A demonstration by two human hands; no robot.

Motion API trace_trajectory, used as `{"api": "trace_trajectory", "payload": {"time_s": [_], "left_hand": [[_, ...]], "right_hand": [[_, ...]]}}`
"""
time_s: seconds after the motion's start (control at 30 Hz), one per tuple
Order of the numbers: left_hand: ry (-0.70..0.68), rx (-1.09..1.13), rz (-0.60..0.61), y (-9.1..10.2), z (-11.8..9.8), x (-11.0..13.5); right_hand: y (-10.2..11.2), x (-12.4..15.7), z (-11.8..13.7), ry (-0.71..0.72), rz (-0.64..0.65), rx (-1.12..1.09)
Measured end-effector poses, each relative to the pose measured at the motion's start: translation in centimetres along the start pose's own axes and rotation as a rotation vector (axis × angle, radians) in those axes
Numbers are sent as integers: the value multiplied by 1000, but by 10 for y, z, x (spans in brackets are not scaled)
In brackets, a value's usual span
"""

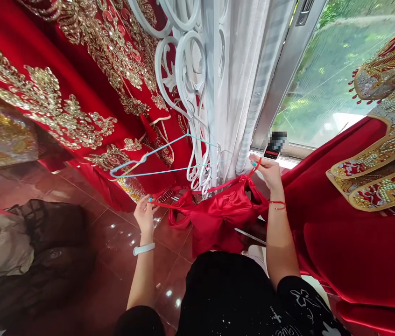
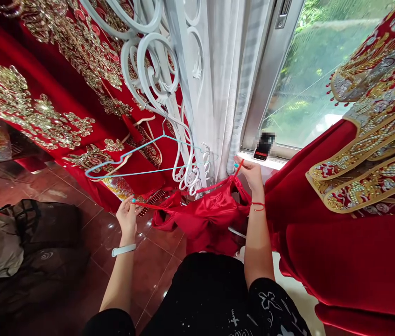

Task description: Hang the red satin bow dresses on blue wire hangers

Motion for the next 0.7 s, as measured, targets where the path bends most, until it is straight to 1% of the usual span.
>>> {"api": "trace_trajectory", "payload": {"time_s": [0.07, 0.13, 0.23, 0.3, 0.43, 0.53, 0.6, 0.7], "left_hand": [[-16, -12, -24, 2, -5, -1], [-10, -10, -37, 5, -7, 0], [22, 63, -58, 8, -7, 5], [51, 121, -60, 7, -7, 7], [90, 178, -26, -3, -11, 7], [62, 186, 7, -13, -23, 3], [27, 182, 35, -19, -33, 0], [-18, 155, 68, -26, -47, -1]], "right_hand": [[-8, -17, 5, 40, -2, -3], [-11, -34, 9, 72, -46, -20], [-14, -54, 17, 96, -109, -70], [-19, -62, 21, 85, -94, -119], [-31, -67, 25, 52, -55, -219], [-37, -66, 23, 36, -57, -274], [-36, -66, 22, 25, -71, -304], [-30, -64, 20, 16, -105, -333]]}}
Point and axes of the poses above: each hand's wrist, its own x-axis away from the middle knuckle, its own y-axis out of the back of the hand, z = x × y, the point moved 7 cm from there along -x, towards the middle knuckle, and after that the axes turned 10 degrees about -z, right-handed, at the moved point
